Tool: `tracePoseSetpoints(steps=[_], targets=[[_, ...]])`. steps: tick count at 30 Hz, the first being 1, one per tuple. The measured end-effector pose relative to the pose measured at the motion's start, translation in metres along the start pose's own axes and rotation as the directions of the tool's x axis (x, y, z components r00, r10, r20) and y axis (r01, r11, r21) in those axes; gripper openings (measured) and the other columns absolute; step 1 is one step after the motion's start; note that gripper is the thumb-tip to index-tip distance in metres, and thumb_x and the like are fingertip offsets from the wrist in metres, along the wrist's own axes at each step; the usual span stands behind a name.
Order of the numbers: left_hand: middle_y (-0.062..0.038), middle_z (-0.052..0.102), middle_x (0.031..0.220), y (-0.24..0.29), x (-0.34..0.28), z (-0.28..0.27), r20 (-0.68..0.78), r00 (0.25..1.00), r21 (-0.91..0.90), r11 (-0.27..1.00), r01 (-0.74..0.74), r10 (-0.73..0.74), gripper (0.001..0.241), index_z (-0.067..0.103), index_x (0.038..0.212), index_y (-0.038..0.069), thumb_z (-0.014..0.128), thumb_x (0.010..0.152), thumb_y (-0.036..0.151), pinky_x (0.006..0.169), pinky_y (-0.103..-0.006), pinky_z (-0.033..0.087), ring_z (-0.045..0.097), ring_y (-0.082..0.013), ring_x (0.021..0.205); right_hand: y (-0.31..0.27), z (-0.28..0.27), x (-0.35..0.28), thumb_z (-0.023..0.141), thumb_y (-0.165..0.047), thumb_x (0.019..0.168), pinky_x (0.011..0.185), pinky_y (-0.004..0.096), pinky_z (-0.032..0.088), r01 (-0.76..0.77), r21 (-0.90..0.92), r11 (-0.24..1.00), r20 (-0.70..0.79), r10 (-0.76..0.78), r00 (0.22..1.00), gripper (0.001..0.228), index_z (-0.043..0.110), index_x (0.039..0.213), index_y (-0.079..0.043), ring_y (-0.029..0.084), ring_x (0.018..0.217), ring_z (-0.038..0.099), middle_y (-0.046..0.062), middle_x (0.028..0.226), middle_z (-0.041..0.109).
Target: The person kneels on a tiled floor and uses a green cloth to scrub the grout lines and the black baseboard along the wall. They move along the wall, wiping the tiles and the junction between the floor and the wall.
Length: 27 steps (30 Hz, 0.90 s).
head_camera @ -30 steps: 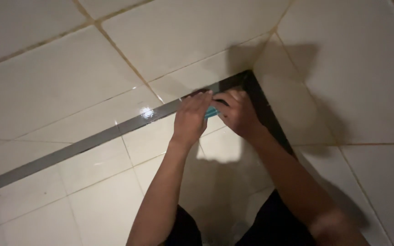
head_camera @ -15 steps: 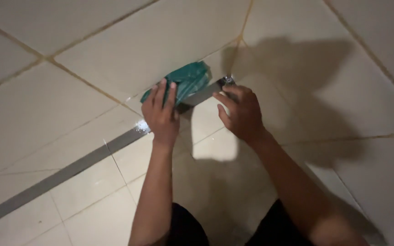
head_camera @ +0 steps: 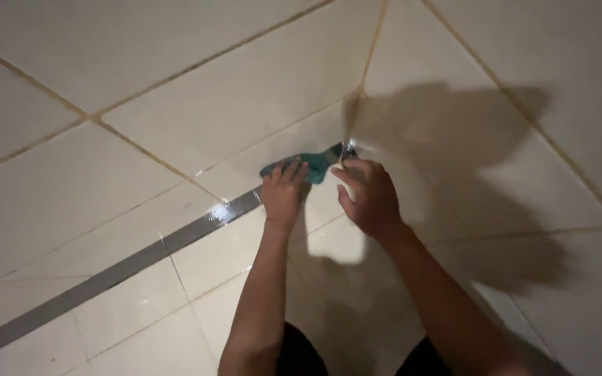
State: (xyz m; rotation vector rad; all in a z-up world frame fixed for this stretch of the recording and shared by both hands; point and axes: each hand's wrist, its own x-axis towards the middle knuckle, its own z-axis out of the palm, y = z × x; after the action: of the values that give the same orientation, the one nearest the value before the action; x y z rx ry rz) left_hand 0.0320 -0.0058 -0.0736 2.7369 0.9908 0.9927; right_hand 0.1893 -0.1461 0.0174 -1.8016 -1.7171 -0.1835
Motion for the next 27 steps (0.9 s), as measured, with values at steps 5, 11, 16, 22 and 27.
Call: tracePoseSetpoints(steps=[5, 11, 16, 22, 27], targets=[[-0.003, 0.066, 0.140, 0.021, 0.022, -0.036, -0.199, 0.979, 0.002, 0.999, -0.034, 0.034, 0.056, 0.072, 0.132, 0.017, 0.081, 0.076, 0.016, 0.099, -0.0476, 0.047, 0.058, -0.0337, 0.129, 0.021, 0.001, -0.010, 0.077, -0.013, 0.084, 0.102, 0.045, 0.047, -0.061, 0.067, 0.996, -0.029, 0.063, 0.998, 0.040, 0.073, 0.124, -0.014, 0.034, 0.119, 0.057, 0.011, 0.127, 0.062], [0.000, 0.067, 0.141, -0.009, -0.008, -0.024, -0.160, 0.987, 0.060, 0.998, -0.017, 0.027, 0.049, 0.074, 0.129, 0.018, 0.072, 0.083, 0.002, 0.099, -0.0452, 0.047, 0.059, -0.0309, 0.131, 0.013, 0.007, -0.007, 0.077, -0.012, 0.086, 0.101, 0.044, 0.048, -0.026, 0.120, 0.992, -0.051, 0.032, 0.998, 0.040, 0.072, 0.125, -0.014, 0.033, 0.118, 0.057, 0.011, 0.127, 0.062], [-0.003, 0.067, 0.139, -0.045, -0.054, -0.008, -0.029, 0.999, 0.061, 0.998, 0.020, -0.019, 0.045, 0.074, 0.126, 0.016, 0.069, 0.084, 0.005, 0.102, -0.0471, 0.046, 0.058, -0.0316, 0.129, -0.003, 0.016, -0.003, 0.076, -0.009, 0.086, 0.099, 0.044, 0.049, 0.026, 0.167, 0.986, -0.053, -0.017, 0.998, 0.039, 0.073, 0.125, -0.013, 0.033, 0.115, 0.058, 0.011, 0.127, 0.062], [-0.002, 0.068, 0.137, -0.032, -0.032, -0.076, -0.139, 0.990, 0.097, 0.995, 0.018, -0.005, 0.047, 0.075, 0.127, 0.017, 0.069, 0.083, 0.001, 0.103, -0.0462, 0.047, 0.059, -0.0312, 0.127, -0.009, 0.048, -0.001, 0.073, -0.006, 0.088, 0.097, 0.043, 0.052, 0.032, 0.277, 0.960, -0.044, -0.021, 0.999, 0.035, 0.075, 0.122, -0.012, 0.033, 0.112, 0.061, 0.012, 0.127, 0.063], [0.000, 0.068, 0.136, -0.053, -0.049, -0.100, -0.249, 0.968, 0.109, 0.993, 0.046, -0.017, 0.045, 0.074, 0.127, 0.018, 0.071, 0.086, -0.002, 0.100, -0.0436, 0.047, 0.059, -0.0296, 0.127, -0.031, 0.065, 0.010, 0.074, -0.006, 0.088, 0.096, 0.043, 0.052, 0.071, 0.282, 0.957, -0.069, -0.053, 0.996, 0.032, 0.077, 0.119, -0.012, 0.034, 0.113, 0.060, 0.012, 0.125, 0.064]])
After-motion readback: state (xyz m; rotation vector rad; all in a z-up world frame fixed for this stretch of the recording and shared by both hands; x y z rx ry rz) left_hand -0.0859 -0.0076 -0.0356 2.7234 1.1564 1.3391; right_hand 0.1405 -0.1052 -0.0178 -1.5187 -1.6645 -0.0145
